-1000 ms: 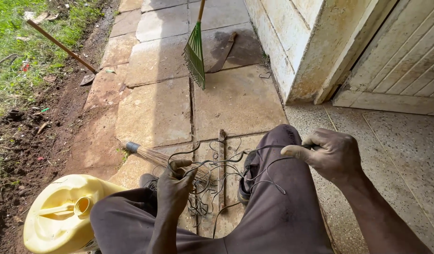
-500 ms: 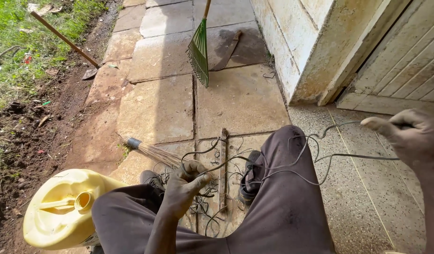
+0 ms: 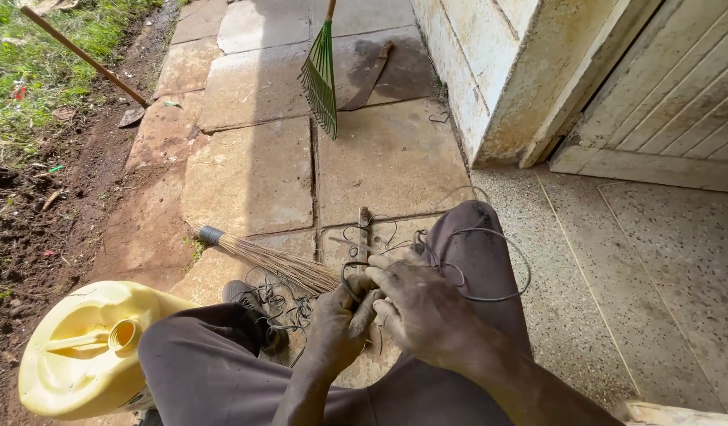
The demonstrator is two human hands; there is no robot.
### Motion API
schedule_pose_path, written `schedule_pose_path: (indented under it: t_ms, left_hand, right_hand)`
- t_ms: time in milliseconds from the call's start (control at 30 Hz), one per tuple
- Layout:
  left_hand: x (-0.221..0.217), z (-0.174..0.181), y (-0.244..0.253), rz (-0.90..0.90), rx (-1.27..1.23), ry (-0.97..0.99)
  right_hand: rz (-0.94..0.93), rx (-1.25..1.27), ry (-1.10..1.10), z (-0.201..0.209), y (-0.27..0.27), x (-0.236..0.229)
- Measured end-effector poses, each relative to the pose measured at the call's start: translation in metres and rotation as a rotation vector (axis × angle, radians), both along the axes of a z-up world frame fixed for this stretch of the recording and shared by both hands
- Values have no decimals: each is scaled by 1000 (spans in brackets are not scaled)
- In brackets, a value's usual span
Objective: Untangling a bundle of thin wires while sitting outside a workshop.
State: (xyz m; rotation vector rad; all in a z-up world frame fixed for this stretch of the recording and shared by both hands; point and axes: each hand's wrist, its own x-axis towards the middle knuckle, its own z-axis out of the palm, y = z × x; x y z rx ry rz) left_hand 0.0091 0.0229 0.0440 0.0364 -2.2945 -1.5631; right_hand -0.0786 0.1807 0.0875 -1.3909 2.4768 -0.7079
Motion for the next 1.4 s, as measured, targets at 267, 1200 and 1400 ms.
schedule_pose_path:
  t_ms: [267,1200,1400]
  left_hand:
    - [19,-22,-15,27,349,-108]
    - [11,-35,4,-184,-389,-333]
    - [16,8,-7,-297,153,-583]
  right_hand:
    - [-56,-462,-142,-35,-6,4]
    - [-702,-274,-944,-50,-30,-37]
    - [-356,-747,-1161,-98,-18,-54]
